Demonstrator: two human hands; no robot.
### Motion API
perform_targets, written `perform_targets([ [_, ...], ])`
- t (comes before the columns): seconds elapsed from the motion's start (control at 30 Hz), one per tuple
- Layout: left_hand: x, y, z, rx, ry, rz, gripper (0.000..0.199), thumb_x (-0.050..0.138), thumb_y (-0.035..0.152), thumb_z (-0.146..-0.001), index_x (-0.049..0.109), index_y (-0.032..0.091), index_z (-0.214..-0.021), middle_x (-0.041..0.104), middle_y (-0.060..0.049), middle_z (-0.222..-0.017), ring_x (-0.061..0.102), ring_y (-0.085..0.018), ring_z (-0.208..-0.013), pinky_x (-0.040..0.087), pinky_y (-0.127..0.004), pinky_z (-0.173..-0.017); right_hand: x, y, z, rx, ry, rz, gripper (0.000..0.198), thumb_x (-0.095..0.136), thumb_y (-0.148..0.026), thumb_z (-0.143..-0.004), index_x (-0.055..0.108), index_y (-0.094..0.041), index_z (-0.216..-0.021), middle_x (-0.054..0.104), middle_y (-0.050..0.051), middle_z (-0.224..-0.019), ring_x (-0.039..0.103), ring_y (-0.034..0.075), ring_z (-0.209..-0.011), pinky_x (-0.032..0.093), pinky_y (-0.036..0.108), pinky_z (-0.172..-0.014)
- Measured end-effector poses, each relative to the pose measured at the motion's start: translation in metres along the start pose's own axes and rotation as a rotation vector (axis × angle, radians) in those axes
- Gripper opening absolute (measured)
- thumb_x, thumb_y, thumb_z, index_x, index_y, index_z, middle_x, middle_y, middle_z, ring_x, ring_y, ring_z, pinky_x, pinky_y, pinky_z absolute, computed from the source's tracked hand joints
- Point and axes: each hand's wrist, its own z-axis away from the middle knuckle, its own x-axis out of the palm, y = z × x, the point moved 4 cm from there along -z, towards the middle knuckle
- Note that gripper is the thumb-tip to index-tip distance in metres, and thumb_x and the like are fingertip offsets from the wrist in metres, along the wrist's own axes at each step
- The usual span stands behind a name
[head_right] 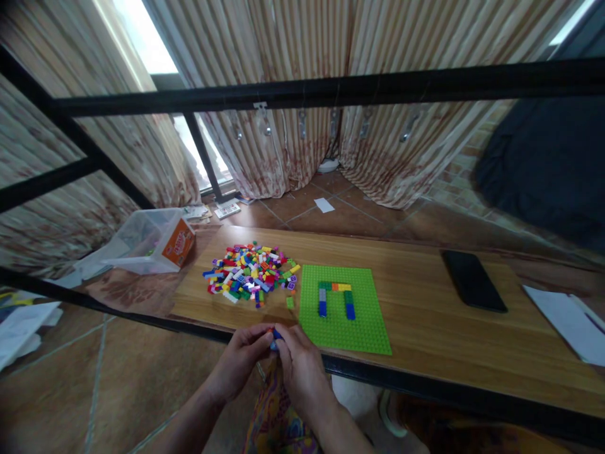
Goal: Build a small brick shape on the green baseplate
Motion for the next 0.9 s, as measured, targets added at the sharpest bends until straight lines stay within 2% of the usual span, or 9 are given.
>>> perform_targets([
  [0.17, 0.004, -0.001, -0.004, -0.002, 0.018, 0.074, 0.028, 0.077, 0.035, -0.072, 0.072, 0.013, -0.087, 0.065, -0.001, -0.07, 0.054, -0.008, -0.061, 0.045, -0.02, -0.064, -0.003, 0.005, -0.001, 0.063, 0.091, -0.065, 0.033, 0.041, -0.034, -0.094, 0.066, -0.024, -0.114, 0.068, 0.006, -0.101, 0.063, 0.017, -0.087, 0.052, 0.03, -0.079],
  [0.37, 0.002, -0.007, -0.013, -0.082, 0.052, 0.241, 0.034, 0.08, 0.032, -0.066, 0.07, 0.014, -0.093, 0.071, -0.006, -0.085, 0.066, -0.016, -0.074, 0.052, -0.03, -0.077, -0.005, 0.022, -0.007, 0.277, 0.19, -0.339, 0.04, 0.047, -0.047, -0.089, 0.067, -0.021, -0.113, 0.071, 0.005, -0.084, 0.064, 0.017, -0.071, 0.054, 0.03, -0.068],
  [0.5, -0.001, -0.01, -0.017, -0.071, 0.115, 0.258, 0.034, 0.08, 0.029, -0.065, 0.071, 0.015, -0.094, 0.072, -0.007, -0.091, 0.066, -0.016, -0.079, 0.052, -0.029, -0.082, 0.001, 0.03, -0.015, 0.318, 0.182, -0.469, 0.041, 0.054, -0.049, -0.084, 0.067, -0.02, -0.109, 0.072, 0.006, -0.092, 0.067, 0.019, -0.074, 0.056, 0.033, -0.071],
  [0.57, -0.003, -0.01, -0.019, -0.029, 0.146, 0.202, 0.033, 0.079, 0.028, -0.066, 0.071, 0.016, -0.095, 0.072, -0.006, -0.095, 0.066, -0.016, -0.081, 0.051, -0.029, -0.083, 0.004, 0.031, -0.02, 0.308, 0.159, -0.453, 0.039, 0.058, -0.046, -0.082, 0.066, -0.02, -0.11, 0.072, 0.007, -0.101, 0.068, 0.02, -0.083, 0.056, 0.035, -0.078],
  [0.7, -0.006, -0.004, -0.023, 0.092, 0.136, -0.015, 0.03, 0.073, 0.027, -0.071, 0.072, 0.017, -0.098, 0.072, -0.007, -0.101, 0.066, -0.021, -0.092, 0.051, -0.032, -0.086, 0.008, 0.027, -0.03, 0.248, 0.161, -0.261, 0.03, 0.062, -0.035, -0.079, 0.069, -0.021, -0.104, 0.071, 0.007, -0.105, 0.066, 0.022, -0.097, 0.051, 0.038, -0.091],
  [0.9, -0.01, -0.001, -0.024, 0.143, 0.142, -0.088, 0.028, 0.068, 0.024, -0.071, 0.073, 0.015, -0.097, 0.074, -0.006, -0.09, 0.067, -0.022, -0.089, 0.052, -0.031, -0.083, 0.015, 0.029, -0.034, 0.225, 0.149, -0.245, 0.027, 0.057, -0.032, -0.081, 0.07, -0.021, -0.103, 0.072, 0.006, -0.102, 0.067, 0.021, -0.093, 0.053, 0.036, -0.087],
])
